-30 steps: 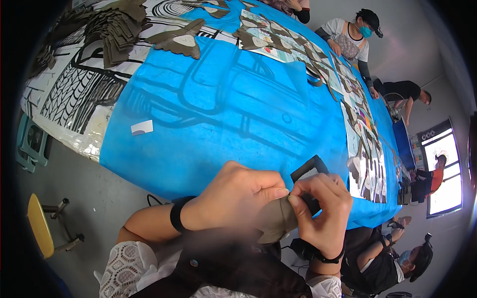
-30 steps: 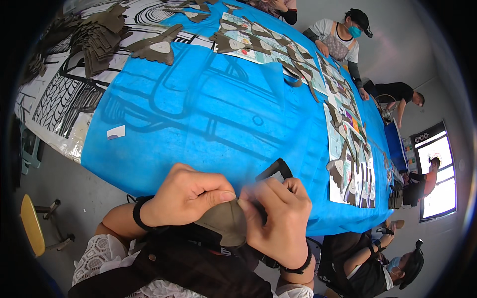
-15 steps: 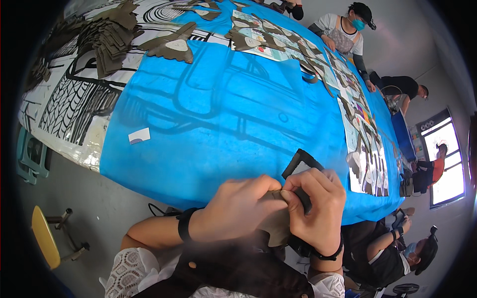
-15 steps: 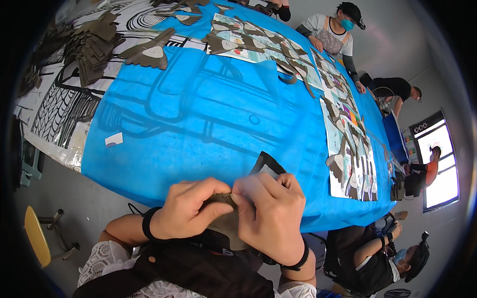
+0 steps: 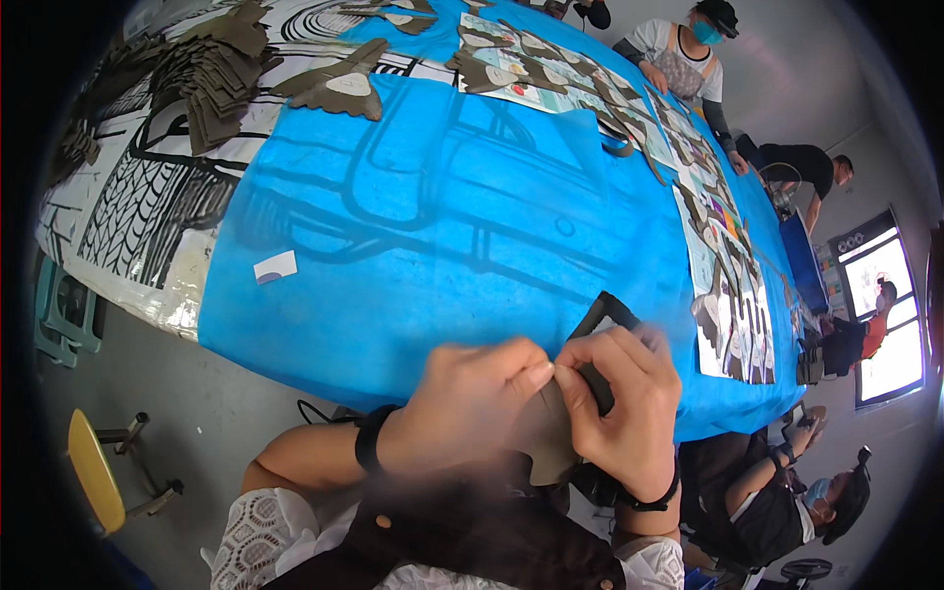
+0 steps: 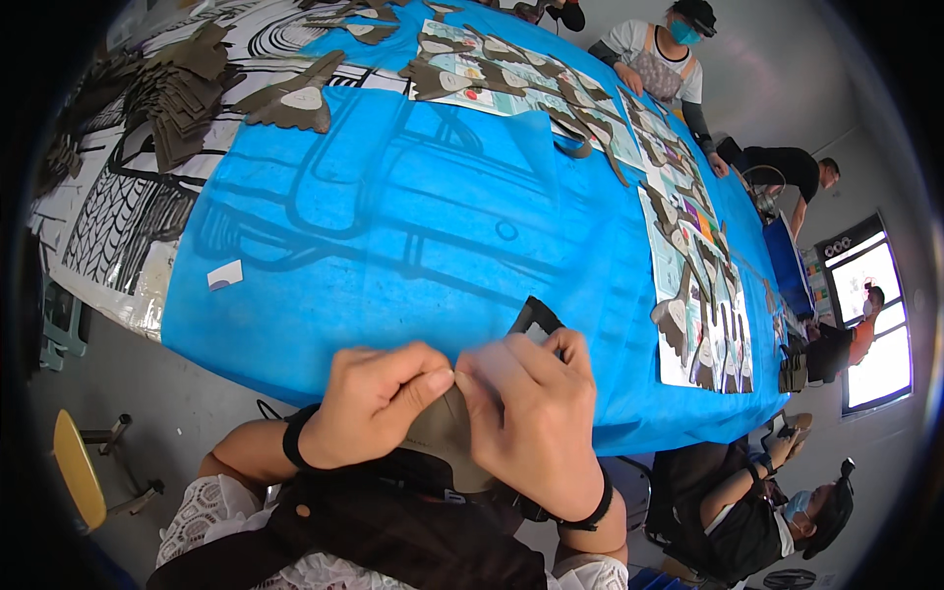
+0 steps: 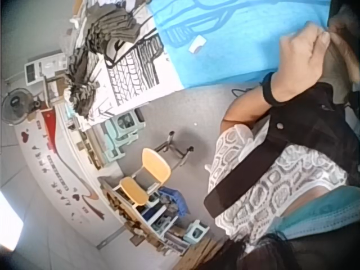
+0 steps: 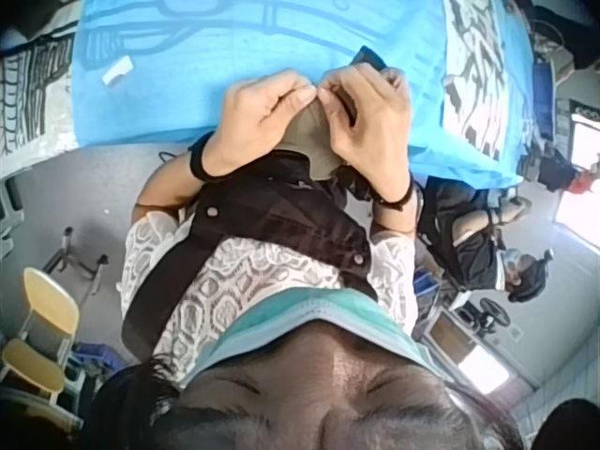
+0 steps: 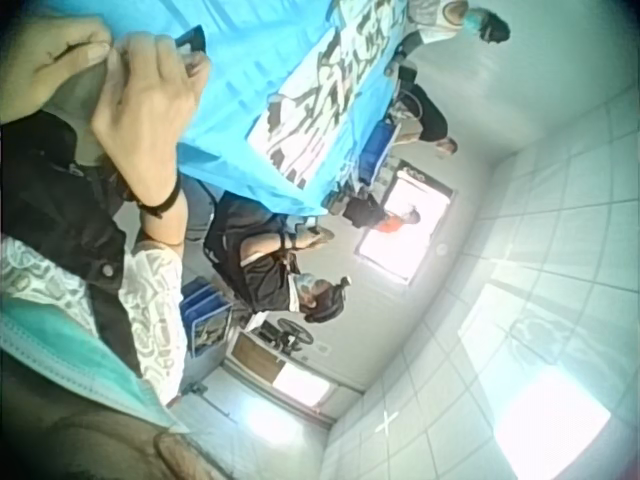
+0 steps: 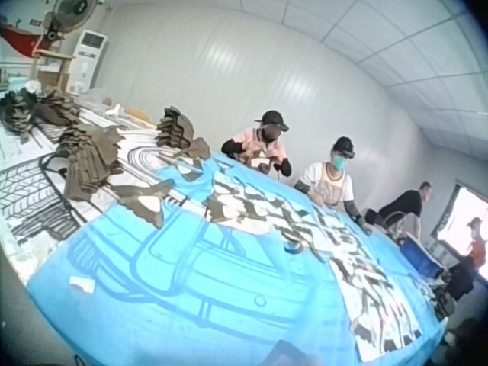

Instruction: The recorder is inspecting and sorting various shoe upper components on a work table in a factory environment.

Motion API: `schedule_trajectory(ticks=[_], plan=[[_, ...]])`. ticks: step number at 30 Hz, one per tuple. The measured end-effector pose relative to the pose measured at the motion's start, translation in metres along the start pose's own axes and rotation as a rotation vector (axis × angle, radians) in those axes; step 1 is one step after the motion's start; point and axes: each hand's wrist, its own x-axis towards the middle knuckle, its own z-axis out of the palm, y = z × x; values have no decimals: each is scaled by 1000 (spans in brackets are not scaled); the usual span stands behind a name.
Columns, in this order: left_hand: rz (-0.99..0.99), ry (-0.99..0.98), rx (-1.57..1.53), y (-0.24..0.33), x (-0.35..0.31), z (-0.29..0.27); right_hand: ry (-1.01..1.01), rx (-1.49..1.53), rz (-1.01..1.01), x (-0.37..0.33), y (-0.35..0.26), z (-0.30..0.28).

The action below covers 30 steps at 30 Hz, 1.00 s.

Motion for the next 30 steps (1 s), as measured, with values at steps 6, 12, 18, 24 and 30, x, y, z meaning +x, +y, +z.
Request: schedule_trajectory(ticks=[6, 12, 18, 24, 30], plan=[[-256, -70, -212, 1, 9, -5, 3, -28, -64, 1, 5, 6], [-219, -109, -204, 1, 10, -1, -25, -91, -127, -4, 10, 10], [-260, -175, -271, 2, 12, -2, -20, -100, -141, -5, 13, 5], [-359, -152, -465, 9, 13, -1, 4, -117, -133, -7, 15, 3], [-255, -191, -323, 12, 13, -2, 12, -142, -120, -9, 10, 2]])
